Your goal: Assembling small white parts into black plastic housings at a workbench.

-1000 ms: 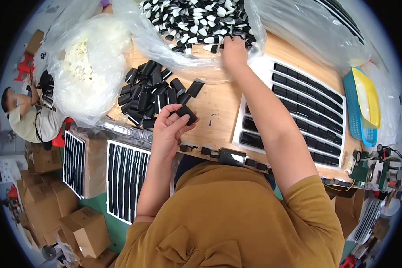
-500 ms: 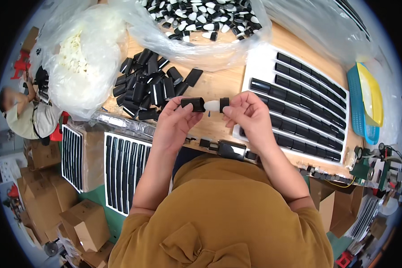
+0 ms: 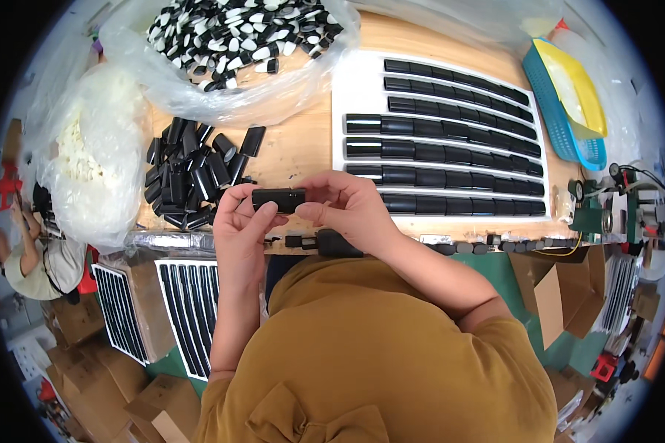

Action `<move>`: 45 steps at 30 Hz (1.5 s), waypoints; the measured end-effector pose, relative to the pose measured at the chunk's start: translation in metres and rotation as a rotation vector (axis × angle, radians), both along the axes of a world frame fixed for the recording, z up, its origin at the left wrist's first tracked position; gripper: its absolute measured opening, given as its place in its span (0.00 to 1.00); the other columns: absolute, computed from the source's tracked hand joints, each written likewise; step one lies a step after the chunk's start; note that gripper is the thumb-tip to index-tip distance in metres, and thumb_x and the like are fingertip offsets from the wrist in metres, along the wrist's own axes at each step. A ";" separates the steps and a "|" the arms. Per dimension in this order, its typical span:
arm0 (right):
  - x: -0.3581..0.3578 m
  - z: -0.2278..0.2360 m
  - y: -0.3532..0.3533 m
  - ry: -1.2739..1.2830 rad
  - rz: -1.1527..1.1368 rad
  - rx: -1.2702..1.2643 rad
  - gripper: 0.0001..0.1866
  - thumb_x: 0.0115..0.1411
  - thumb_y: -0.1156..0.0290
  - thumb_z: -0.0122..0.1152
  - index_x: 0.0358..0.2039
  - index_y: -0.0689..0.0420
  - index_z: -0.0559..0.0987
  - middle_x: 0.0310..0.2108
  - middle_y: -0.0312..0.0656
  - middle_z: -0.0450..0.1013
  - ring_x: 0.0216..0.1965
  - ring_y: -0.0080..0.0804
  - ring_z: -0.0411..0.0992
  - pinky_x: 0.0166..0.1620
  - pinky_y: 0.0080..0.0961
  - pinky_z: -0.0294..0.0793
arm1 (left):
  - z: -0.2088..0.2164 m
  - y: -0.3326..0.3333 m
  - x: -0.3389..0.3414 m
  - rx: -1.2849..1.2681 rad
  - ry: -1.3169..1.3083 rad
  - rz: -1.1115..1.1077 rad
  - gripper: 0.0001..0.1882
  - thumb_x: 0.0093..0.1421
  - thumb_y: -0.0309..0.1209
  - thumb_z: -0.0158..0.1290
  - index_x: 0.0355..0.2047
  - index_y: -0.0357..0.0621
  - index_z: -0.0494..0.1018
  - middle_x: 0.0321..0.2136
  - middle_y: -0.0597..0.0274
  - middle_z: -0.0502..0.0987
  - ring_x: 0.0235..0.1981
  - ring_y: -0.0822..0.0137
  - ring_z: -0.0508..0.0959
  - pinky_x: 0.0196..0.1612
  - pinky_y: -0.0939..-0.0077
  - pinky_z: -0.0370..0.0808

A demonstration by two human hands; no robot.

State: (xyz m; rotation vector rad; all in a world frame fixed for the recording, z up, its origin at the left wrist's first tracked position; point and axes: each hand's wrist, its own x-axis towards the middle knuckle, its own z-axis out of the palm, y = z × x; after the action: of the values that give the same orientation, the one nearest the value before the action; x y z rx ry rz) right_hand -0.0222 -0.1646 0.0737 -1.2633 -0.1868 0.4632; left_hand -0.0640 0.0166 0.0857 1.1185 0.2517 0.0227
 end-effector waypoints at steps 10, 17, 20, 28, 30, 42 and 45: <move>0.000 0.000 -0.007 0.125 0.062 0.096 0.15 0.56 0.77 0.66 0.44 0.64 0.77 0.32 0.38 0.78 0.32 0.18 0.75 0.34 0.16 0.75 | 0.011 -0.017 -0.005 0.340 -0.087 0.050 0.19 0.58 0.14 0.53 0.48 0.34 0.64 0.42 0.51 0.77 0.36 0.71 0.79 0.39 0.80 0.77; -0.005 -0.005 0.003 -0.201 -0.096 -0.126 0.13 0.52 0.65 0.69 0.33 0.59 0.82 0.26 0.38 0.75 0.27 0.24 0.72 0.31 0.22 0.71 | 0.016 -0.023 -0.002 0.240 -0.076 -0.003 0.33 0.55 0.10 0.49 0.62 0.37 0.59 0.30 0.70 0.67 0.32 0.80 0.70 0.44 0.86 0.72; 0.003 -0.005 -0.005 -0.402 -0.090 -0.340 0.16 0.54 0.67 0.68 0.42 0.58 0.79 0.29 0.39 0.74 0.25 0.24 0.72 0.29 0.18 0.71 | 0.024 -0.021 0.000 0.277 -0.032 -0.094 0.33 0.54 0.09 0.49 0.62 0.36 0.59 0.34 0.67 0.70 0.34 0.79 0.72 0.45 0.86 0.72; 0.007 0.011 -0.010 -0.447 0.098 -0.321 0.16 0.53 0.65 0.66 0.38 0.62 0.76 0.27 0.44 0.74 0.27 0.31 0.74 0.33 0.27 0.73 | 0.018 -0.012 0.000 0.546 -0.048 -0.319 0.34 0.52 0.08 0.51 0.58 0.39 0.54 0.37 0.58 0.76 0.37 0.73 0.76 0.37 0.85 0.71; 0.007 0.019 -0.014 -0.236 0.072 -0.318 0.13 0.56 0.75 0.63 0.41 0.62 0.73 0.32 0.41 0.76 0.28 0.24 0.75 0.32 0.19 0.75 | 0.019 -0.007 0.002 0.331 -0.021 -0.198 0.31 0.52 0.09 0.54 0.55 0.39 0.59 0.37 0.59 0.76 0.36 0.74 0.76 0.39 0.85 0.72; -0.002 0.016 -0.021 0.124 0.135 -0.110 0.13 0.62 0.72 0.58 0.46 0.63 0.74 0.26 0.40 0.77 0.23 0.21 0.74 0.24 0.14 0.71 | 0.011 0.001 0.000 0.205 0.060 -0.195 0.17 0.57 0.15 0.54 0.48 0.33 0.74 0.39 0.57 0.79 0.38 0.73 0.78 0.39 0.81 0.76; -0.004 0.011 -0.021 0.119 0.090 -0.035 0.12 0.63 0.74 0.56 0.46 0.64 0.73 0.28 0.41 0.77 0.23 0.20 0.73 0.26 0.15 0.71 | 0.009 0.001 -0.001 0.144 0.011 -0.221 0.16 0.57 0.16 0.55 0.47 0.32 0.73 0.37 0.57 0.79 0.36 0.72 0.79 0.40 0.81 0.78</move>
State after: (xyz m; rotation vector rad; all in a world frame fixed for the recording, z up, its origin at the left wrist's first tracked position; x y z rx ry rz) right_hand -0.0261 -0.1856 0.0844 -1.2611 -0.1359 0.6200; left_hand -0.0647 0.0178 0.0950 1.2847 0.1364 -0.1636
